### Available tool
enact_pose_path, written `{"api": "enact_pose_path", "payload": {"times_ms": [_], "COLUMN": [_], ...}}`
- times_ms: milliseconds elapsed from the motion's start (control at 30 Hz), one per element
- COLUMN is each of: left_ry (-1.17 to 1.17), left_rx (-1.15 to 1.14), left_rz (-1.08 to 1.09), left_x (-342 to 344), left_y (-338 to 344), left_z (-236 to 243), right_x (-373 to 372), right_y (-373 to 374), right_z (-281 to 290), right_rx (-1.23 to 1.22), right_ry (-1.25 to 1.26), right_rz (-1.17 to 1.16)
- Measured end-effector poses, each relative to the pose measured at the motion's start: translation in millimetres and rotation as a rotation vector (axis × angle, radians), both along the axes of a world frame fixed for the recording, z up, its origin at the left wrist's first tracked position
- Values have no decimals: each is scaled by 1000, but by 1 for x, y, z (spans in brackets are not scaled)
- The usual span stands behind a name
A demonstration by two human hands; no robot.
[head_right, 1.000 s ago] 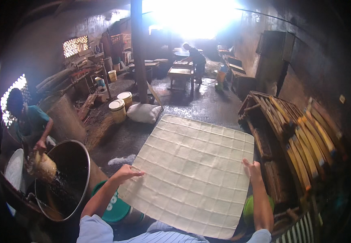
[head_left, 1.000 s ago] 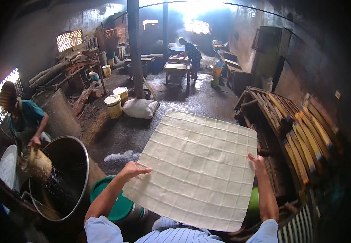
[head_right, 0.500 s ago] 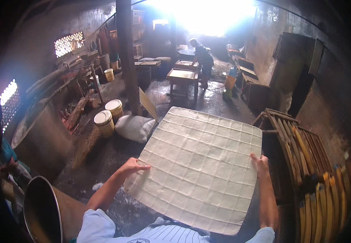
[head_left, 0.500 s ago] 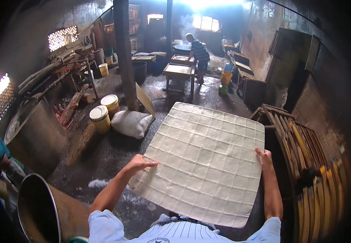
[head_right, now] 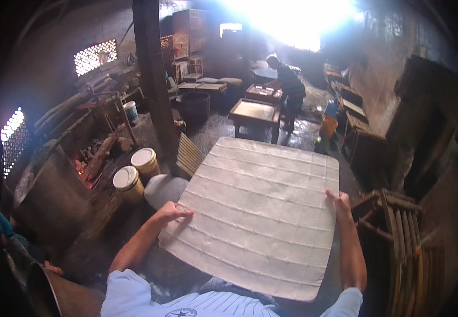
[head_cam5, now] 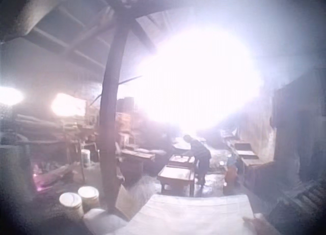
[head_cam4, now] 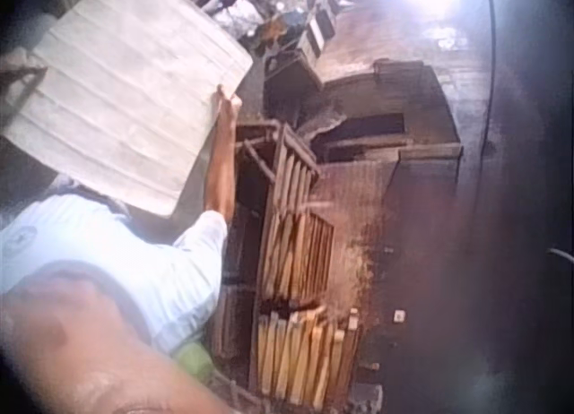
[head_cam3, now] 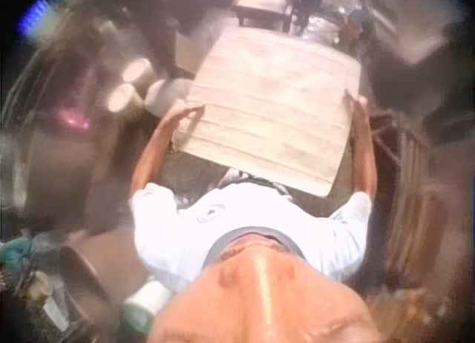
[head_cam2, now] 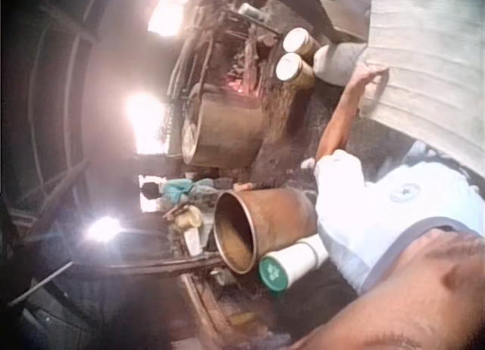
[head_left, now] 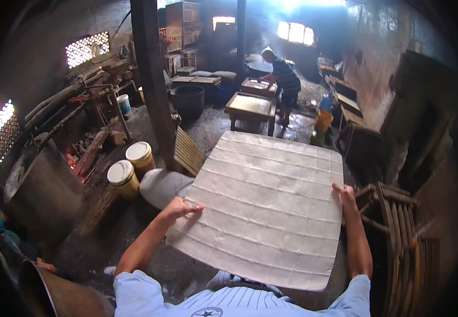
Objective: The person scoops a white slurry from a large vat using a hose and pours it onto a mesh screen. They then place a cloth over the screen, press down, and flip the frame to release a formed sheet of material. The process is repeated with additional scooping and pressing actions.
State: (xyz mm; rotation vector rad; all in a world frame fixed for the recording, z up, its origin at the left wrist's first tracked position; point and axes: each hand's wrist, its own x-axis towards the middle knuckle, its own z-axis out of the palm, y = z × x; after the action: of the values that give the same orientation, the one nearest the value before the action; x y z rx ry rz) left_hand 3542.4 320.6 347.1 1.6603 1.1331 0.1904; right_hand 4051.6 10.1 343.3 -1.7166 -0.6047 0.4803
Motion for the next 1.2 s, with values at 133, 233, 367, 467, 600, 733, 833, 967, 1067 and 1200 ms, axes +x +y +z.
{"api": "enact_pose_path", "payload": {"times_ms": [133, 233, 367, 467, 600, 733, 833, 967, 1067, 1200], "left_ry": [77, -126, 52, -142, -164, -112, -139, -149, -215, -145], "left_rx": [72, 87, 23, 51, -34, -160, -100, -46, -68, -38], "left_rz": [2, 23, 12, -14, 48, 135, 207, 265, 255, 318], "left_x": [101, 158, 157, 278, 405, 420, 462, 512, 583, 602], "left_y": [100, 163, 204, 325, 450, 506, 577, 681, 769, 842], "left_z": [13, 19, -25, -13, -25, -26, -23, -32, -57, -97], "right_x": [95, 158, 167, 304, 437, 457, 502, 560, 642, 653], "right_y": [113, 173, 204, 336, 493, 589, 688, 825, 921, 1029], "right_z": [39, 58, 1, 29, 39, 6, 19, 9, -35, -63], "right_rx": [-62, -11, -18, 27, 30, -30, -15, -3, -23, -63], "right_ry": [-101, -83, 25, -59, -113, 24, -27, 91, 54, 187], "right_rz": [-33, -5, 1, 60, 108, 159, 177, 287, 251, 268]}}
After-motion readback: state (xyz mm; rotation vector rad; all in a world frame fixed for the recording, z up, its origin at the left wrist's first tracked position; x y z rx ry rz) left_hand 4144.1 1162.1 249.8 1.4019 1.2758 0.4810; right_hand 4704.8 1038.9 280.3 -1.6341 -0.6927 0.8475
